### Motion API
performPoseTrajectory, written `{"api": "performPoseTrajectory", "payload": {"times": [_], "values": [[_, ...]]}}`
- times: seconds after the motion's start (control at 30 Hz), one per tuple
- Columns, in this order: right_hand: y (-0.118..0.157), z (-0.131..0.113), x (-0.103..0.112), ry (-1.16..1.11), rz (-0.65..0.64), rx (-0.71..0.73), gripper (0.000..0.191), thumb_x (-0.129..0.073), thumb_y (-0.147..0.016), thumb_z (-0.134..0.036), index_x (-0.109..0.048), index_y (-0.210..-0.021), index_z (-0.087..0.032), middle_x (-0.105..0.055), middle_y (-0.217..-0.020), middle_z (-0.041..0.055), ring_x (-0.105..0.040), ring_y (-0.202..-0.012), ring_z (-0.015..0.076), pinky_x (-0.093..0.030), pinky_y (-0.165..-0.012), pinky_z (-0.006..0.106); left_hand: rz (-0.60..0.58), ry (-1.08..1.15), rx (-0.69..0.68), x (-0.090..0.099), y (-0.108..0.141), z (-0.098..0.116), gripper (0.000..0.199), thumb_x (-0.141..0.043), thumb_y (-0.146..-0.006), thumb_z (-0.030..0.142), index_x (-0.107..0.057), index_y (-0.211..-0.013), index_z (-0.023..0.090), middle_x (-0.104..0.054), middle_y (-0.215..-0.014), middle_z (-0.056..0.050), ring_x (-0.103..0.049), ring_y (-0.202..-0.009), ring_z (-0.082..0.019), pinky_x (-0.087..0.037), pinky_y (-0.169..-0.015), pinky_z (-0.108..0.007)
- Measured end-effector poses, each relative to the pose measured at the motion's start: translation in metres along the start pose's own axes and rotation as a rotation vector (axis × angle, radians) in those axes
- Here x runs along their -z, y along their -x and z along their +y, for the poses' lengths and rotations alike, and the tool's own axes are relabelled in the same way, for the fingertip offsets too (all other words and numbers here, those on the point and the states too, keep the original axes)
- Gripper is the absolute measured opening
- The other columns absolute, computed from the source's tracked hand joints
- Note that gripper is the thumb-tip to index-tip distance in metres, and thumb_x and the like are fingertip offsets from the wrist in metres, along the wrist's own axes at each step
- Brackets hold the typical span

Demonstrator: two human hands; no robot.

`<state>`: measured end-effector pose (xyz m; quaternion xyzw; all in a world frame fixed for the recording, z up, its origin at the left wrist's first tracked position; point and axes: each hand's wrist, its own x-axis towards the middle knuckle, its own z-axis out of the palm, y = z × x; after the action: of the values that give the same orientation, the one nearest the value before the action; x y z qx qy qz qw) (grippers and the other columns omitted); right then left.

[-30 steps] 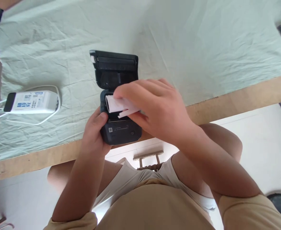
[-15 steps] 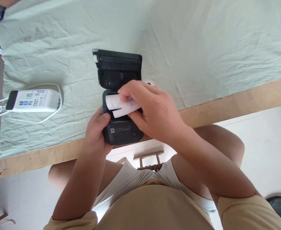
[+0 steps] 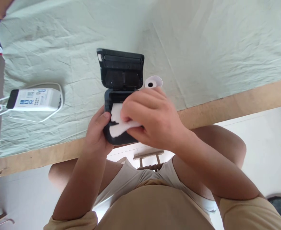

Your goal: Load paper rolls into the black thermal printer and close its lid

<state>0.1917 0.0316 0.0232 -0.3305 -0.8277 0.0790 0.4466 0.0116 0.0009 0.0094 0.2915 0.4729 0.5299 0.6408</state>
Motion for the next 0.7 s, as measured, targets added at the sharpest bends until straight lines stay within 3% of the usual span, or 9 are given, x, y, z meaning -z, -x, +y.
{"api": "performPoseTrajectory", "payload": {"times": [0.13,0.2,0.3,0.4,0.47,0.53,0.6,0.63,0.7], "values": [[0.008,0.000,-0.004,-0.072,-0.044,0.145,0.016,-0.067,-0.099,-0.023,-0.057,-0.088,-0.027,-0.078,-0.092,-0.0034,-0.070,-0.082,0.0171,-0.051,-0.076,0.041,-0.029,-0.003,0.020,0.001,0.001,0.002,0.039,-0.099,-0.077,0.040,-0.075,-0.102,0.022,-0.075,-0.083,-0.001,-0.075,-0.077,-0.021,-0.063,-0.063,-0.030],[0.008,0.003,-0.001,-0.102,0.022,0.131,0.016,-0.068,-0.102,-0.034,-0.058,-0.091,-0.028,-0.075,-0.092,-0.0020,-0.070,-0.082,0.0184,-0.053,-0.077,0.042,-0.042,0.002,0.044,0.003,0.001,0.002,0.044,-0.102,-0.071,0.028,-0.075,-0.105,0.022,-0.079,-0.089,-0.001,-0.077,-0.078,-0.022,-0.066,-0.066,-0.031],[0.002,0.007,0.010,-0.034,0.163,-0.078,0.011,-0.066,-0.102,-0.026,-0.061,-0.107,-0.034,-0.075,-0.111,0.0006,-0.075,-0.093,0.0219,-0.057,-0.077,0.042,-0.047,0.006,0.048,0.005,0.002,0.000,0.051,-0.102,-0.069,0.027,-0.074,-0.111,0.023,-0.084,-0.099,-0.004,-0.081,-0.086,-0.027,-0.071,-0.073,-0.036],[-0.004,0.008,0.017,0.022,0.083,-0.303,0.042,-0.061,-0.099,-0.021,-0.052,-0.134,-0.042,-0.067,-0.149,0.0009,-0.079,-0.100,0.0241,-0.062,-0.081,0.045,-0.058,-0.006,0.051,0.007,0.002,-0.003,0.053,-0.102,-0.068,0.030,-0.074,-0.113,0.024,-0.084,-0.101,-0.006,-0.082,-0.089,-0.029,-0.072,-0.073,-0.038],[-0.005,0.007,0.018,0.011,0.021,-0.375,0.051,-0.059,-0.098,-0.025,-0.044,-0.142,-0.044,-0.061,-0.160,-0.0006,-0.080,-0.101,0.0231,-0.065,-0.082,0.046,-0.044,-0.002,0.057,0.007,0.001,-0.004,0.053,-0.103,-0.067,0.030,-0.075,-0.112,0.024,-0.083,-0.098,-0.005,-0.081,-0.087,-0.028,-0.071,-0.071,-0.037],[-0.003,0.006,0.016,-0.018,0.095,-0.376,0.039,-0.059,-0.100,-0.032,-0.048,-0.137,-0.041,-0.066,-0.150,0.0000,-0.079,-0.101,0.0222,-0.066,-0.079,0.043,-0.027,0.016,0.048,0.007,0.001,-0.004,0.051,-0.104,-0.066,0.028,-0.076,-0.109,0.023,-0.083,-0.097,-0.004,-0.080,-0.085,-0.025,-0.071,-0.071,-0.033],[0.001,0.007,0.014,-0.073,0.221,-0.309,0.012,-0.059,-0.103,-0.039,-0.057,-0.114,-0.034,-0.073,-0.111,0.0010,-0.072,-0.080,0.0195,-0.059,-0.065,0.039,-0.022,0.035,0.033,0.008,0.000,-0.005,0.049,-0.104,-0.066,0.024,-0.076,-0.107,0.022,-0.082,-0.095,-0.002,-0.079,-0.082,-0.020,-0.069,-0.070,-0.028],[0.003,0.008,0.013,-0.118,0.238,-0.290,0.010,-0.061,-0.104,-0.040,-0.057,-0.100,-0.031,-0.068,-0.090,-0.0005,-0.064,-0.068,0.0169,-0.053,-0.058,0.036,-0.029,0.035,0.036,0.009,0.000,-0.005,0.049,-0.104,-0.066,0.022,-0.076,-0.107,0.022,-0.082,-0.094,-0.001,-0.078,-0.080,-0.019,-0.069,-0.068,-0.027],[0.006,0.011,0.011,-0.223,0.154,-0.330,0.032,-0.066,-0.103,-0.038,-0.048,-0.079,-0.027,-0.048,-0.063,-0.0045,-0.044,-0.053,0.0123,-0.037,-0.050,0.031,-0.053,0.015,0.053,0.011,0.000,-0.004,0.054,-0.104,-0.065,0.021,-0.075,-0.110,0.022,-0.082,-0.094,-0.001,-0.079,-0.080,-0.020,-0.070,-0.067,-0.028]]}}
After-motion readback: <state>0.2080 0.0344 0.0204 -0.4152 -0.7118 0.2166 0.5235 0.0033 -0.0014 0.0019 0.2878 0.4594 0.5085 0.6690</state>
